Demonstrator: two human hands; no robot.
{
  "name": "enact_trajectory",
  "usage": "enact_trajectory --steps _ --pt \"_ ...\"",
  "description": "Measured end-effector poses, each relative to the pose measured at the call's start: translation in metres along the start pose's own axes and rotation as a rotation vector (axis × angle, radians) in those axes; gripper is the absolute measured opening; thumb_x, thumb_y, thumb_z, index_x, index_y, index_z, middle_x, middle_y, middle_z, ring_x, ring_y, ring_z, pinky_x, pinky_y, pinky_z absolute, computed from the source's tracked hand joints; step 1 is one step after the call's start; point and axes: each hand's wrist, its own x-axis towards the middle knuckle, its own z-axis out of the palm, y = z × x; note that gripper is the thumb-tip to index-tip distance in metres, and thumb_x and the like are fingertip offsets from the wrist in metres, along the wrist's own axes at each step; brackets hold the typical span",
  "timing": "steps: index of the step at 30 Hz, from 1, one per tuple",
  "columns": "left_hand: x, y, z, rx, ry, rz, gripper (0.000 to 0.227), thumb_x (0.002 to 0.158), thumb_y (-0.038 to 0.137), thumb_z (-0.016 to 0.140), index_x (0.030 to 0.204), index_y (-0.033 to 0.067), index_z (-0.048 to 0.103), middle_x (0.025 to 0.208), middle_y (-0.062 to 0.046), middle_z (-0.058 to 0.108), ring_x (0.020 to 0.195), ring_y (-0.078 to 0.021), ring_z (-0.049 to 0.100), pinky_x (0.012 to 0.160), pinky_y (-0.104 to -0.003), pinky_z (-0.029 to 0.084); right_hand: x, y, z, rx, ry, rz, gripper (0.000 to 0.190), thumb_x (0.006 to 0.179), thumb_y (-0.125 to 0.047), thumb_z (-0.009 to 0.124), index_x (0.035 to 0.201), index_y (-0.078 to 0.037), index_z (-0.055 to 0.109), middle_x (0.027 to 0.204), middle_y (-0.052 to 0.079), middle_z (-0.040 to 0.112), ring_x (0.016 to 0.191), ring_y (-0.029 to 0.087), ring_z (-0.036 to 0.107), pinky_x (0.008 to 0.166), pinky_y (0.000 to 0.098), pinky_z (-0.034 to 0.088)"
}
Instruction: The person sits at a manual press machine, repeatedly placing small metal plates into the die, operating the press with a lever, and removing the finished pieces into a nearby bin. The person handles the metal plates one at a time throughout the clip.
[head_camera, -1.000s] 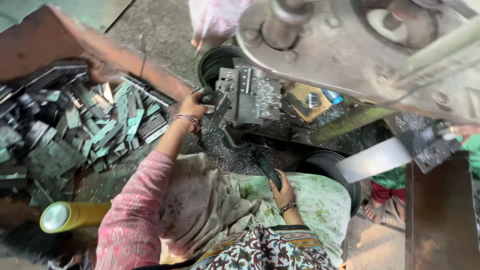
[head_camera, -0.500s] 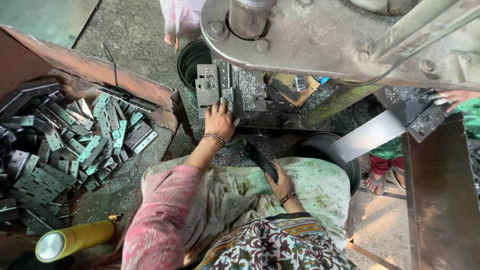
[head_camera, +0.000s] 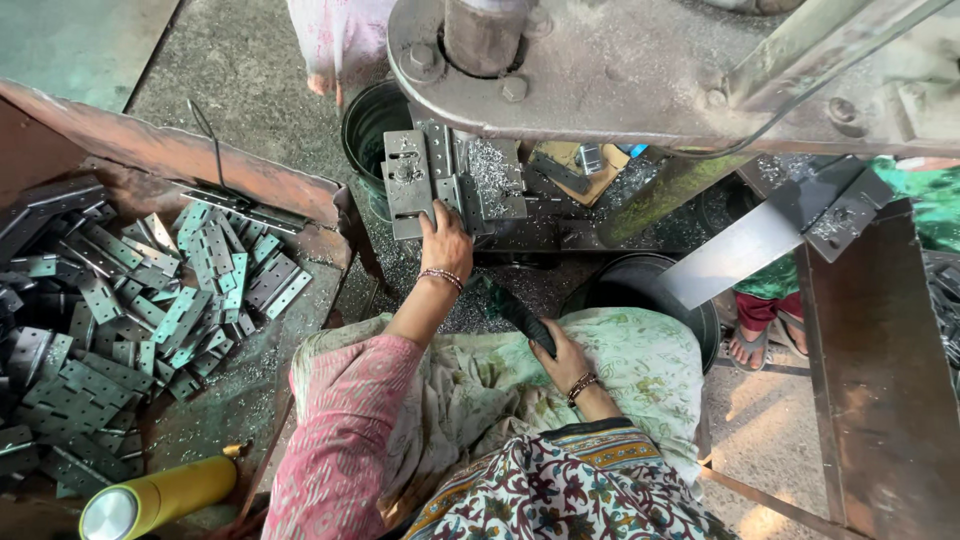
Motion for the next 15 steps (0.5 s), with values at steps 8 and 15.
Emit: enact_trajectory --steps 8,15 --pt "0.002 0.0 0.024 -0.231 0.246 0.013 0.053 0.104 0.026 0.034 0.147 -0.0026 0.048 0.156 -0.027 0.04 0.146 -0.0431 0.031 0.121 -0.053 0.024 0.0 0.008 0.005 0.022 0.005 -0.022 0.054 0.092 -0.035 0.069 0.139 -0.013 0.053 0.106 0.021 0.075 0.096 0.035 0.076 0.08 0.0438 0.058" --pt "0.006 0.005 0.013 -0.075 0.073 0.069 0.05 0.103 0.018 0.033 0.144 -0.0062 0.047 0.155 -0.03 0.039 0.144 -0.0475 0.033 0.12 -0.053 0.025 0.002 0.012 0.006 0.012 -0.034 0.019 0.055 0.094 -0.033 0.068 0.141 -0.012 0.051 0.105 0.021 0.074 0.093 0.035 0.076 0.079 0.0438 0.059"
